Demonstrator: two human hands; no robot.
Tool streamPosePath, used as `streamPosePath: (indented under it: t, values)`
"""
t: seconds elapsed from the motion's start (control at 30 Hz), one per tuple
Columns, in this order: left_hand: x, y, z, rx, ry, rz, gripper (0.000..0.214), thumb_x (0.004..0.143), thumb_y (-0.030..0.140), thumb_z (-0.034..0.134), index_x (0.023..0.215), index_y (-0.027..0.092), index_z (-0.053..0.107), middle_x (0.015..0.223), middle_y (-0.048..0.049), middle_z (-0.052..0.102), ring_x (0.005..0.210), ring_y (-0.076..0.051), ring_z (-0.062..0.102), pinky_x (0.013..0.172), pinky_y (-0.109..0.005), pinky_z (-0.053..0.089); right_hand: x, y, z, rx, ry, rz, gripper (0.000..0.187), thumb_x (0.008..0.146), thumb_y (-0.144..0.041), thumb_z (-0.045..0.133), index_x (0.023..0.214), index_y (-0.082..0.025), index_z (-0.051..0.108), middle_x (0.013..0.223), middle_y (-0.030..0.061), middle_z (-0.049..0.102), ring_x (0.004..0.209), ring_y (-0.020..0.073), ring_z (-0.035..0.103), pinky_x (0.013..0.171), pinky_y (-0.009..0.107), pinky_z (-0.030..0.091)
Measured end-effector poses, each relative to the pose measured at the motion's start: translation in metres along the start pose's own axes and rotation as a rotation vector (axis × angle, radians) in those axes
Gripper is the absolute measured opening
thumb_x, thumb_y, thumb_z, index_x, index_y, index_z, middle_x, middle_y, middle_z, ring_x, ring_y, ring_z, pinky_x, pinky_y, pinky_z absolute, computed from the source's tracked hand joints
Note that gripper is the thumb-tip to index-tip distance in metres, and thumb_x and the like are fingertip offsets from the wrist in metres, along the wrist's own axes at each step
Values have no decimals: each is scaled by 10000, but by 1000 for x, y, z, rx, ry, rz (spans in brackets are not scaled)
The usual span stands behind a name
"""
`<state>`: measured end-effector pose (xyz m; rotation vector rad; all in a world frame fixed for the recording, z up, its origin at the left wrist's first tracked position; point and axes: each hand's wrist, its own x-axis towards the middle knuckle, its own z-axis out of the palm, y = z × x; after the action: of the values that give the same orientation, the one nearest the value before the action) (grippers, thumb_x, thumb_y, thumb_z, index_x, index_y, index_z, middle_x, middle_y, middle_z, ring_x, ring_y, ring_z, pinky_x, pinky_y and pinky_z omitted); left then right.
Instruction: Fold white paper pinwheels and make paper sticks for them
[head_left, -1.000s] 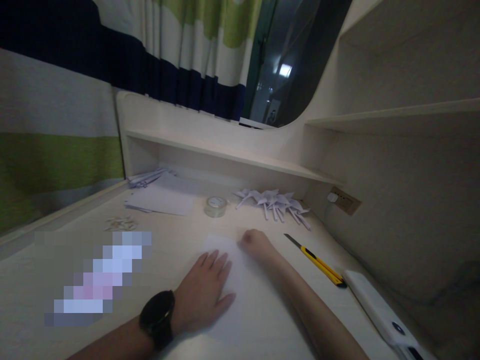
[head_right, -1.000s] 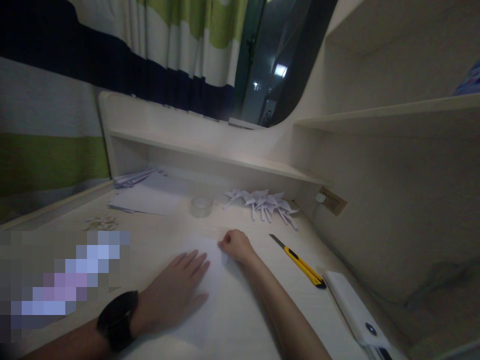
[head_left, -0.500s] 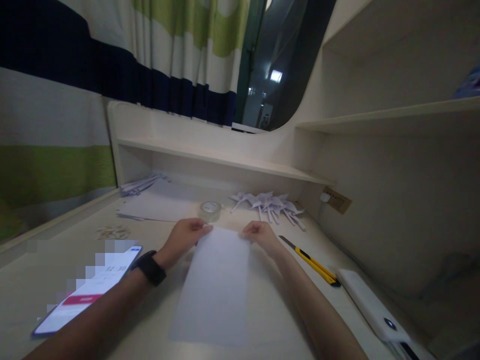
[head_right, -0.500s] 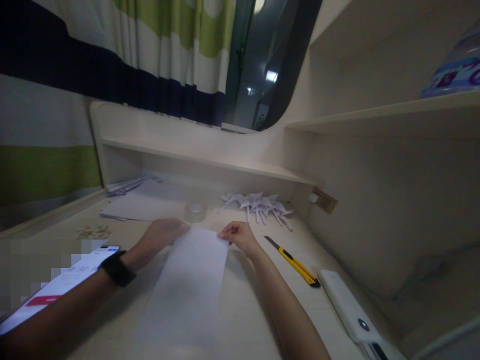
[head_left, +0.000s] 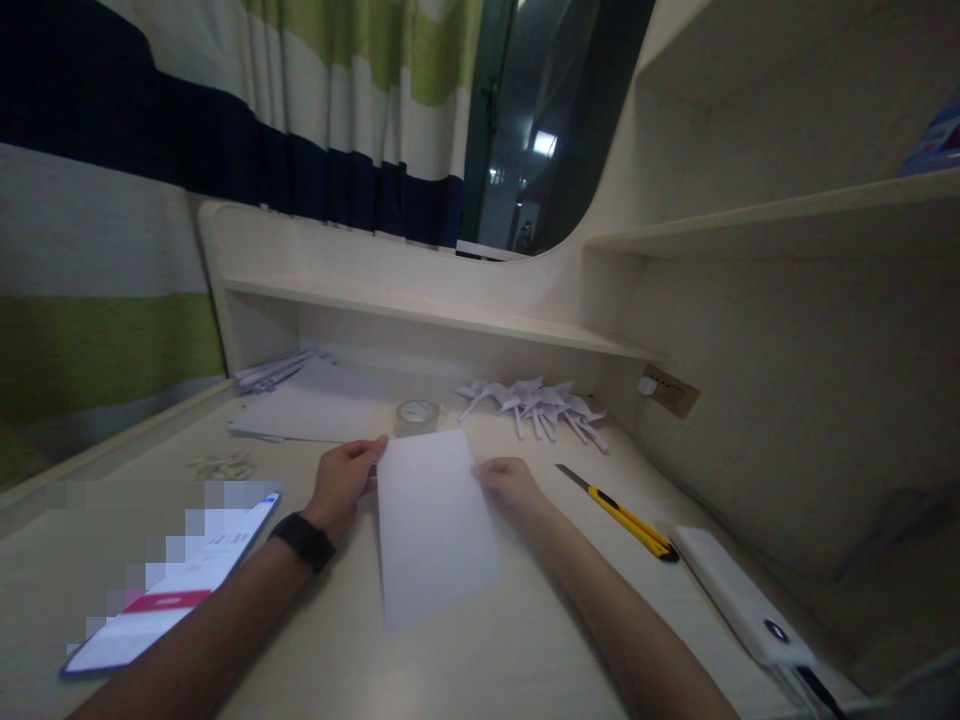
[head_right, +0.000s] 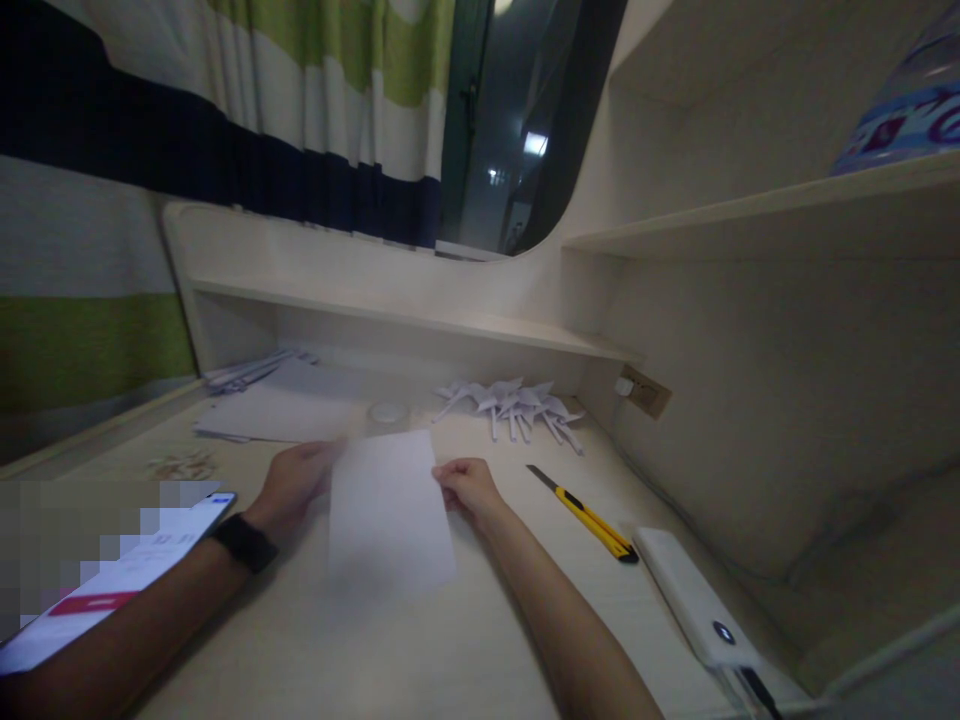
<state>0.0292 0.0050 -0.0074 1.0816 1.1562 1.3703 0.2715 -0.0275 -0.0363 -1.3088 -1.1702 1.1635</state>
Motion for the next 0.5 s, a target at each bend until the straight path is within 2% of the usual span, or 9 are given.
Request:
streamPosePath:
  t: [0.17, 0.23, 0.3, 0.37, 0.4, 0.43, 0.5]
  values:
    - [4, -4, -2, 39, -40, 5, 423, 623, 506, 700, 762, 111, 642, 682, -49, 631, 587, -157, 564, 500, -246, 436, 0, 1, -2, -57, 9, 30, 248, 594, -335, 745, 611, -131, 604, 482, -9, 560, 408, 87, 469, 421, 216, 335]
    - [6, -5, -4, 154, -35, 74, 416, 677, 512, 649, 812, 119, 652, 764, -80, 665, 657, -194, 603, 548, -278, 467, 0, 1, -4, -96, 1, 36, 230, 623, -329, 724, 617, -136, 599, 480, -7, 559, 398, 87, 462, 409, 214, 326]
    - [7, -5, -5, 380, 7, 227, 398, 758, 494, 572, 899, 132, 657, 881, -108, 687, 776, -236, 633, 655, -328, 496, -1, 1, -6, -152, -32, 38, 224, 646, -328, 706, 612, -136, 597, 479, -1, 562, 393, 89, 463, 397, 212, 319]
    - [4, -6, -4, 641, 25, 464, 371, 835, 444, 490, 991, 146, 646, 1019, -120, 678, 932, -263, 620, 813, -381, 478, -2, 1, -7, -224, -76, 31, 227, 660, -332, 700, 611, -131, 607, 482, 6, 571, 389, 91, 464, 388, 209, 316]
    - [0, -6, -2, 751, -10, 592, 360, 864, 417, 456, 1025, 152, 639, 1071, -119, 665, 997, -264, 601, 883, -394, 451, -2, 1, -7, -266, -96, 19, 232, 668, -339, 697, 616, -129, 615, 485, 8, 577, 388, 91, 463, 386, 208, 317]
    - [-5, -7, 0, 838, -83, 716, 352, 886, 394, 430, 1049, 158, 634, 1111, -113, 653, 1047, -259, 580, 935, -395, 421, -2, 2, -6, -311, -113, 2, 240, 680, -350, 692, 625, -127, 624, 492, 9, 585, 390, 90, 465, 388, 206, 321]
    - [-17, -11, 7, 955, -334, 890, 350, 912, 374, 407, 1083, 167, 631, 1152, -100, 641, 1100, -235, 556, 990, -370, 387, -3, 1, -2, -414, -136, -47, 257, 714, -371, 671, 647, -124, 645, 523, 15, 610, 415, 93, 488, 408, 204, 343]
